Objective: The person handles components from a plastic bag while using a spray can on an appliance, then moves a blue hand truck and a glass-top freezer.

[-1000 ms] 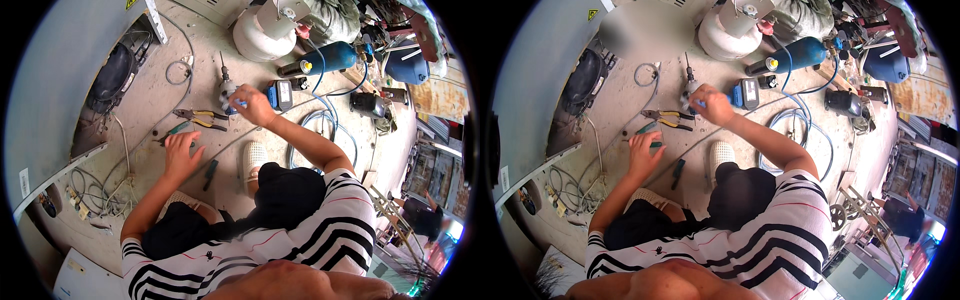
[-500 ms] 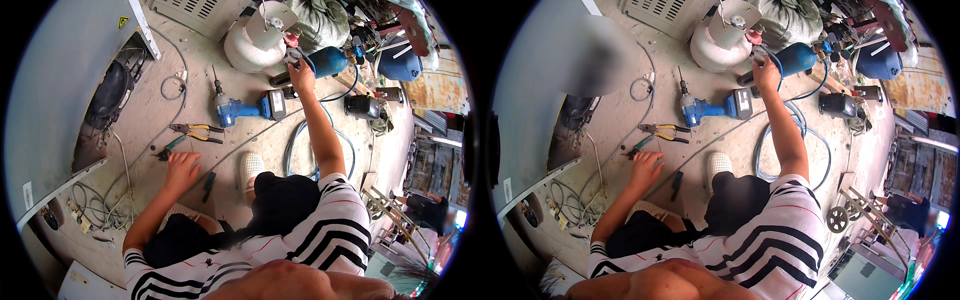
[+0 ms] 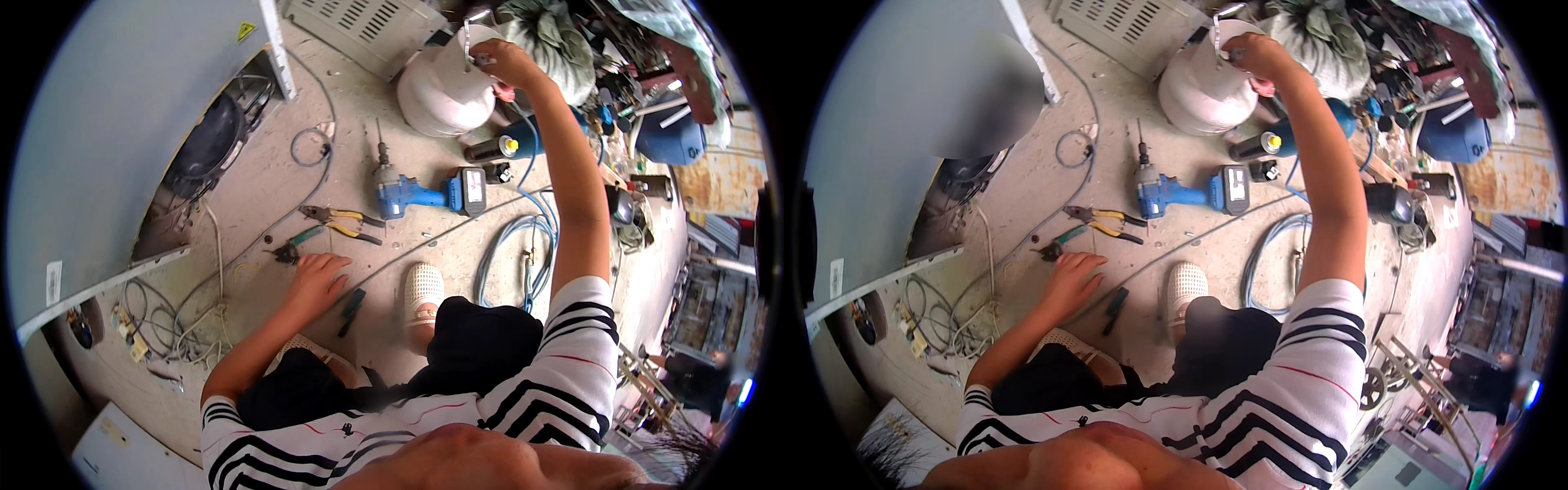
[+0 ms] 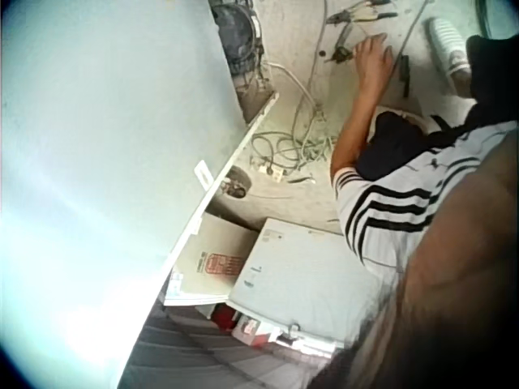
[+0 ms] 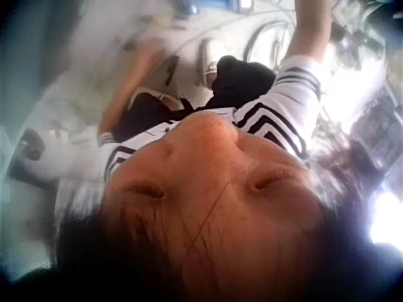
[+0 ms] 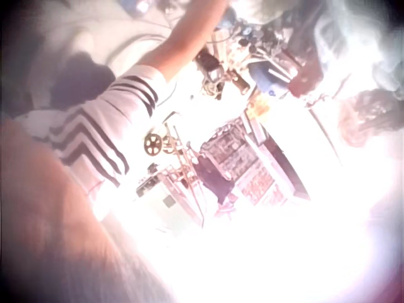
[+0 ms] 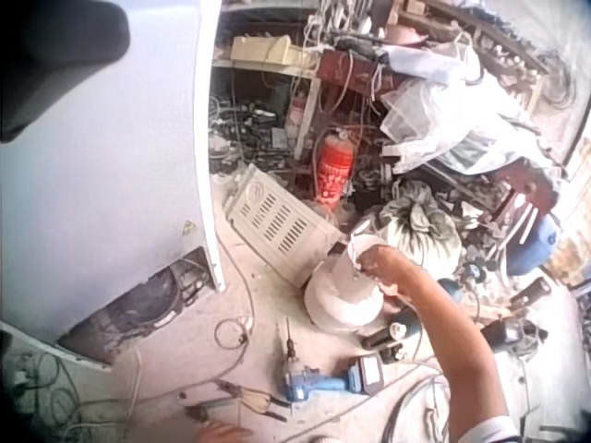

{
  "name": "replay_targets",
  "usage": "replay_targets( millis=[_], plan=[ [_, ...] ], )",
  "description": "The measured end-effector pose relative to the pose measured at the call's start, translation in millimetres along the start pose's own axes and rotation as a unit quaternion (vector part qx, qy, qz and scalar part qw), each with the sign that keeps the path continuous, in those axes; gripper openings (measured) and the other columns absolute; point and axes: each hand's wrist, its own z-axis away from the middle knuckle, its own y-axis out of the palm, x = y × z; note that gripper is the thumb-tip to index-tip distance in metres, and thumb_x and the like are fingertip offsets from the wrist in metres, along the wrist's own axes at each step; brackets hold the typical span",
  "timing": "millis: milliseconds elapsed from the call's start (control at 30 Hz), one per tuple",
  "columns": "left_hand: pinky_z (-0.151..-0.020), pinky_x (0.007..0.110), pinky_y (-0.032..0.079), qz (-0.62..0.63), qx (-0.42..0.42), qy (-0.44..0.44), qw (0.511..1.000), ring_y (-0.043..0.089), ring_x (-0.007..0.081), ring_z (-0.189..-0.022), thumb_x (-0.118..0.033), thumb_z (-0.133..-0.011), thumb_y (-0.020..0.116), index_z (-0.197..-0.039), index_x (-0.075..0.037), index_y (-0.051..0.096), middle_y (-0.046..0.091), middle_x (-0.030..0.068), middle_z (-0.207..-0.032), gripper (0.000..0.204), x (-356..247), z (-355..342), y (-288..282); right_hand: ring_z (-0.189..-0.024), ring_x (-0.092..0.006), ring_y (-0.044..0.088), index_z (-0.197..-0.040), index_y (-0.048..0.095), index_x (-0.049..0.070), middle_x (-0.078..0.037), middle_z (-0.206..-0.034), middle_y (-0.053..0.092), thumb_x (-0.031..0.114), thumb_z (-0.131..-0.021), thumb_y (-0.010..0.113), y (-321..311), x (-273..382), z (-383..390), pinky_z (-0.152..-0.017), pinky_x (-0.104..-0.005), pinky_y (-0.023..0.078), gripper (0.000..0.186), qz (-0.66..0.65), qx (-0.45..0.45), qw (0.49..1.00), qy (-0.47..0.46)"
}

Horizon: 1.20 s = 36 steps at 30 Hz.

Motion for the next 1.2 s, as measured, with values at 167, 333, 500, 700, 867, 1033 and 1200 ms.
replay_targets(
  millis=[167,333,500,700,867,1033,1200],
  plan=[
    [-0.088,0.039,0.038,0.012,0.024,-0.007,1.000,0.053,0.0283,-0.098,-0.013,-0.079,0.063,-0.106,-0.012,0.060,0.059,0.0086,-0.102,0.027,3.4,4.2,-1.5,-0.094,-0.0309,0.061,-0.110,0.063,0.016,-0.012,-0.108,0.061,0.001,-0.067,0.066,2.3,-11.5,7.2,-0.083,-0.0361,0.048,0.047,-0.030,-0.005,0.999,-0.025],
    [-0.088,0.039,0.039,0.006,0.040,-0.017,0.999,0.054,0.0279,-0.099,-0.014,-0.079,0.062,-0.108,-0.012,0.059,0.059,0.0082,-0.103,0.029,11.4,9.5,4.4,-0.074,-0.0208,0.065,-0.114,0.062,0.011,-0.012,-0.102,0.062,0.001,-0.070,0.064,0.0,-1.0,1.6,-0.057,-0.0321,0.053,0.045,-0.144,0.020,0.987,0.075],
    [-0.085,0.039,0.040,0.024,0.008,0.004,1.000,0.055,0.0269,-0.094,-0.013,-0.076,0.063,-0.104,-0.011,0.059,0.059,0.0066,-0.097,0.028,13.6,7.7,6.3,-0.060,-0.0201,0.063,-0.108,0.062,0.003,-0.015,-0.083,0.065,0.008,-0.075,0.064,2.9,-16.7,-7.1,-0.050,-0.0328,0.051,0.034,-0.087,0.019,0.996,0.013],
    [-0.086,0.039,0.040,0.037,0.024,0.009,0.999,0.054,0.0281,-0.097,-0.014,-0.079,0.062,-0.107,-0.011,0.059,0.059,0.0075,-0.102,0.028,17.7,3.4,8.7,-0.068,-0.0301,0.065,-0.094,0.066,0.002,-0.016,-0.080,0.066,0.024,-0.075,0.067,3.9,-20.0,-16.4,-0.067,-0.0377,0.051,0.029,0.032,0.015,0.999,0.018],
    [-0.087,0.039,0.040,0.034,0.026,0.001,0.999,0.054,0.0278,-0.097,-0.014,-0.079,0.062,-0.106,-0.012,0.059,0.060,0.0068,-0.101,0.027,19.7,-0.7,12.3,-0.081,-0.0306,0.065,-0.106,0.065,0.009,-0.016,-0.091,0.067,0.030,-0.074,0.069,2.7,-8.8,-15.5,-0.075,-0.0381,0.050,0.038,0.148,0.018,0.989,0.024],
    [-0.086,0.039,0.041,0.035,0.034,-0.006,0.999,0.055,0.0273,-0.097,-0.015,-0.079,0.063,-0.105,-0.012,0.060,0.060,0.0063,-0.101,0.027,20.5,4.5,10.0,-0.095,-0.0261,0.063,-0.119,0.057,0.011,-0.012,-0.108,0.064,0.008,-0.075,0.066,-10.0,-2.6,-0.2,-0.078,-0.0354,0.051,0.046,-0.023,0.015,0.999,0.026],
    [-0.085,0.039,0.042,0.035,0.037,-0.004,0.999,0.055,0.0268,-0.096,-0.015,-0.079,0.063,-0.105,-0.012,0.060,0.061,0.0060,-0.100,0.027,26.1,9.4,12.9,-0.077,-0.0192,0.063,-0.118,0.059,0.010,-0.014,-0.096,0.064,0.003,-0.075,0.064,-1.1,-19.5,-8.4,-0.057,-0.0301,0.053,0.043,-0.101,0.047,0.993,0.043]
  ],
)
